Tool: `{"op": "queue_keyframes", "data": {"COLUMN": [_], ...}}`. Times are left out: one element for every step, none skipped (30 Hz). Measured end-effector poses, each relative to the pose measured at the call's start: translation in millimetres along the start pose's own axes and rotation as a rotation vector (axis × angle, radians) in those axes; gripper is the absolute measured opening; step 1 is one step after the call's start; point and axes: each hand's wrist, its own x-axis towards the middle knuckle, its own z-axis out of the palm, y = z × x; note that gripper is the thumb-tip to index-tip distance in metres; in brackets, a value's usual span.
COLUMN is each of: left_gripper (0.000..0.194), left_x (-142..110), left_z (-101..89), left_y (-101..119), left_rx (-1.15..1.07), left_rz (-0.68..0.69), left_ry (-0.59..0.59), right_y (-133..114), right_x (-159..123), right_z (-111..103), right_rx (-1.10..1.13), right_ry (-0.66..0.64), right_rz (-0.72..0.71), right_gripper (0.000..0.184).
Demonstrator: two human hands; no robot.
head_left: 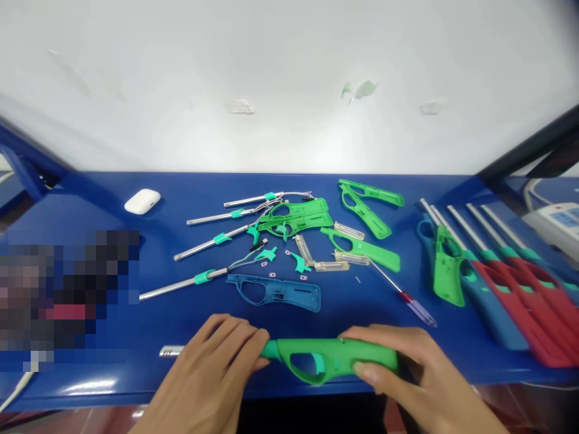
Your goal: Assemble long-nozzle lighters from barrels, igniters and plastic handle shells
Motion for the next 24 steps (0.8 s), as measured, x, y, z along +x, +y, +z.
{"op": "queue_keyframes", "data": {"left_gripper": [0.034,0.034,0.035,0.035,0.035,0.034,0.033,0.031,0.029,0.027,0.025,0.025,0.025,0.026,0.027,0.028,0.028,0.028,0.029,0.03,0.032,0.033,0.035,0.036], "left_x": [0,0,1,3,6,9,11,13,15,15,15,14,13,12,11,10,10,9,8,7,6,5,4,4], "left_z": [-0.1,-0.9,-2.2,-3.6,-5.0,-6.1,-6.6,-6.6,-5.9,-4.5,-2.7,-0.6,1.4,3.2,4.4,5.1,5.1,4.7,4.0,3.1,2.1,1.0,-0.1,-1.4], "left_y": [1,1,1,1,1,0,0,0,1,1,2,2,3,3,3,3,3,2,1,1,0,-1,-1,-1], "left_rx": [0.018,0.039,0.059,0.075,0.083,0.083,0.075,0.061,0.043,0.028,0.018,0.014,0.012,0.008,-0.001,-0.012,-0.026,-0.04,-0.045,-0.042,-0.032,-0.021,-0.013,-0.011], "left_rz": [0.008,0.01,0.009,0.005,0.004,0.008,0.014,0.014,0.012,0.009,0.007,-0.001,-0.011,-0.019,-0.027,-0.028,-0.019,-0.009,-0.002,0.006,0.013,0.019,0.021,0.024], "left_ry": [-0.007,-0.009,-0.006,0.012,0.039,0.06,0.079,0.093,0.104,0.109,0.111,0.112,0.111,0.112,0.117,0.128,0.144,0.154,0.159,0.152,0.138,0.125,0.115,0.111], "right_y": [1,1,2,3,3,3,2,0,-3,-7,-11,-17,-22,-27,-31,-34,-36,-37,-38,-38,-37,-37,-37,-38], "right_x": [-1,-1,-1,-1,-1,-1,-1,0,0,0,1,2,4,6,9,12,15,17,18,18,17,16,14,12], "right_z": [0,0,1,2,2,3,4,5,6,7,8,8,8,7,5,3,1,-1,-2,-3,-2,-1,1,3], "right_rx": [0.0,0.0,0.0,0.001,0.005,0.015,0.034,0.065,0.111,0.171,0.238,0.307,0.37,0.423,0.465,0.504,0.54,0.572,0.596,0.61,0.614,0.608,0.59,0.567], "right_ry": [-0.002,-0.004,-0.009,-0.014,-0.019,-0.026,-0.03,-0.034,-0.038,-0.041,-0.042,-0.039,-0.036,-0.038,-0.049,-0.083,-0.139,-0.203,-0.257,-0.289,-0.308,-0.308,-0.287,-0.256], "right_rz": [-0.003,-0.007,-0.009,-0.01,-0.002,0.012,0.034,0.062,0.101,0.151,0.209,0.269,0.328,0.377,0.412,0.429,0.435,0.442,0.456,0.481,0.509,0.53,0.545,0.542], "right_gripper": [0.035,0.035,0.035,0.035,0.034,0.033,0.033,0.034,0.034,0.035,0.035,0.036,0.037,0.038,0.039,0.041,0.043,0.045,0.047,0.048,0.049,0.05,0.051,0.051]}}
